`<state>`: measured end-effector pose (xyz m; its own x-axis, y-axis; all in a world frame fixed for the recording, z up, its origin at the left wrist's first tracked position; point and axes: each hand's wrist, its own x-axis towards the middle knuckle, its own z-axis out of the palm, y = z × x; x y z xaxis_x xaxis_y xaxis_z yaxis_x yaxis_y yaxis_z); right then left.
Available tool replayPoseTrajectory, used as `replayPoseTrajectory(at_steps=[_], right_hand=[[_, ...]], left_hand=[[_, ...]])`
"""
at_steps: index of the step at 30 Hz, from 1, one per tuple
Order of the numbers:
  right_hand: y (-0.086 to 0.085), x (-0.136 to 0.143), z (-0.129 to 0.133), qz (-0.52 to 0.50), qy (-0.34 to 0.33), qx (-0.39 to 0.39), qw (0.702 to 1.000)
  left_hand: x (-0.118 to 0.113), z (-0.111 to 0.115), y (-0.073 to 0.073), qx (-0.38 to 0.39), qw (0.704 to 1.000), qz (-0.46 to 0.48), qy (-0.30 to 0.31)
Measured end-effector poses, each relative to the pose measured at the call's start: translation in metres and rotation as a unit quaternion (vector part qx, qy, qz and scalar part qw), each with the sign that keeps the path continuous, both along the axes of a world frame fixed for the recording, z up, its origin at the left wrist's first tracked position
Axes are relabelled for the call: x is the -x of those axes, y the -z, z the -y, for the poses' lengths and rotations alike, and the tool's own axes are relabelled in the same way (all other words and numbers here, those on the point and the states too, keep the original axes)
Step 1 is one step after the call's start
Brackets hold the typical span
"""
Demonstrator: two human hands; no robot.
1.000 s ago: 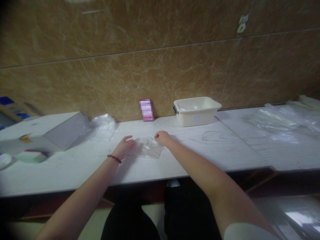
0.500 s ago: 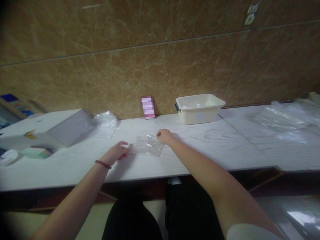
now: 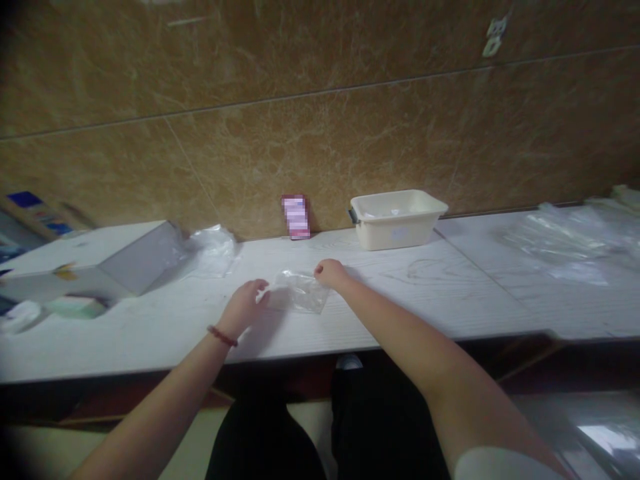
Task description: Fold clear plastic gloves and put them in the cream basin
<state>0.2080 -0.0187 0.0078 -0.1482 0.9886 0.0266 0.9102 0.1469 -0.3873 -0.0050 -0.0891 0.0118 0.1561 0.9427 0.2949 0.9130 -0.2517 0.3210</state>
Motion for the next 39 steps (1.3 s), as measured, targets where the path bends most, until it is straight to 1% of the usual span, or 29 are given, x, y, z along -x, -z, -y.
replayPoseTrajectory(at_steps=[1, 2, 3, 5, 7, 9, 11, 13, 16, 18, 21, 24, 27, 29, 31, 33, 34, 36, 37, 39], right_hand=[[-0.001, 0.0, 0.0, -0.001, 0.002, 0.0, 1.0], [-0.001, -0.001, 0.001, -0.001, 0.002, 0.0, 1.0], [-0.002, -0.001, 0.001, -0.001, 0.002, 0.0, 1.0], [-0.003, -0.004, 0.001, -0.001, 0.001, -0.001, 1.0], [-0.004, -0.007, 0.001, -0.005, -0.002, -0.006, 1.0], [-0.004, -0.01, 0.001, -0.013, -0.008, -0.014, 1.0], [-0.005, -0.013, 0.001, -0.023, -0.012, -0.02, 0.999], [-0.007, -0.015, 0.0, -0.038, -0.012, -0.017, 0.999], [-0.01, -0.016, 0.001, -0.064, -0.007, -0.001, 0.998], [-0.012, -0.016, 0.001, -0.074, -0.006, 0.01, 0.997], [-0.012, -0.016, 0.001, -0.085, -0.007, 0.023, 0.996], [-0.01, -0.016, 0.0, -0.118, -0.005, 0.049, 0.992], [-0.011, -0.021, -0.001, -0.179, -0.01, 0.083, 0.98], [-0.012, -0.03, 0.003, -0.202, -0.018, 0.082, 0.976], [-0.014, -0.043, 0.009, -0.169, -0.053, 0.045, 0.983], [-0.013, -0.056, 0.018, -0.081, -0.126, -0.016, 0.989], [-0.011, -0.062, 0.023, -0.037, -0.164, -0.03, 0.985], [-0.007, -0.068, 0.033, 0.024, -0.217, -0.049, 0.975], [-0.005, -0.069, 0.036, 0.047, -0.232, -0.051, 0.97], [-0.002, -0.066, 0.041, 0.078, -0.237, -0.054, 0.967]], left_hand=[[-0.009, 0.003, 0.002, -0.035, 0.998, -0.011, 0.048], [-0.02, 0.005, 0.005, -0.048, 0.995, -0.012, 0.092], [-0.03, 0.008, 0.009, -0.047, 0.991, -0.006, 0.128], [-0.048, 0.012, 0.018, -0.03, 0.986, 0.003, 0.166], [-0.061, 0.014, 0.025, -0.017, 0.987, 0.009, 0.158], [-0.069, 0.014, 0.026, -0.009, 0.991, 0.009, 0.136], [-0.075, 0.014, 0.022, -0.009, 0.993, 0.0, 0.116], [-0.081, 0.015, 0.015, -0.015, 0.995, -0.02, 0.093], [-0.094, 0.014, 0.006, -0.02, 0.997, -0.059, 0.04], [-0.103, 0.011, 0.003, -0.015, 0.996, -0.084, 0.016], [-0.112, 0.005, 0.004, 0.017, 0.994, -0.107, 0.017], [-0.115, 0.0, 0.008, 0.049, 0.992, -0.112, 0.025], [-0.113, -0.002, 0.012, 0.051, 0.993, -0.105, 0.033], [-0.111, -0.001, 0.014, 0.04, 0.994, -0.096, 0.037], [-0.11, -0.001, 0.015, 0.029, 0.995, -0.089, 0.037], [-0.109, 0.0, 0.015, 0.023, 0.995, -0.085, 0.039], [-0.109, 0.0, 0.015, 0.02, 0.995, -0.084, 0.042], [-0.109, 0.001, 0.016, 0.01, 0.996, -0.08, 0.047], [-0.109, 0.001, 0.015, 0.005, 0.996, -0.078, 0.05], [-0.109, 0.002, 0.015, -0.001, 0.996, -0.075, 0.055]])
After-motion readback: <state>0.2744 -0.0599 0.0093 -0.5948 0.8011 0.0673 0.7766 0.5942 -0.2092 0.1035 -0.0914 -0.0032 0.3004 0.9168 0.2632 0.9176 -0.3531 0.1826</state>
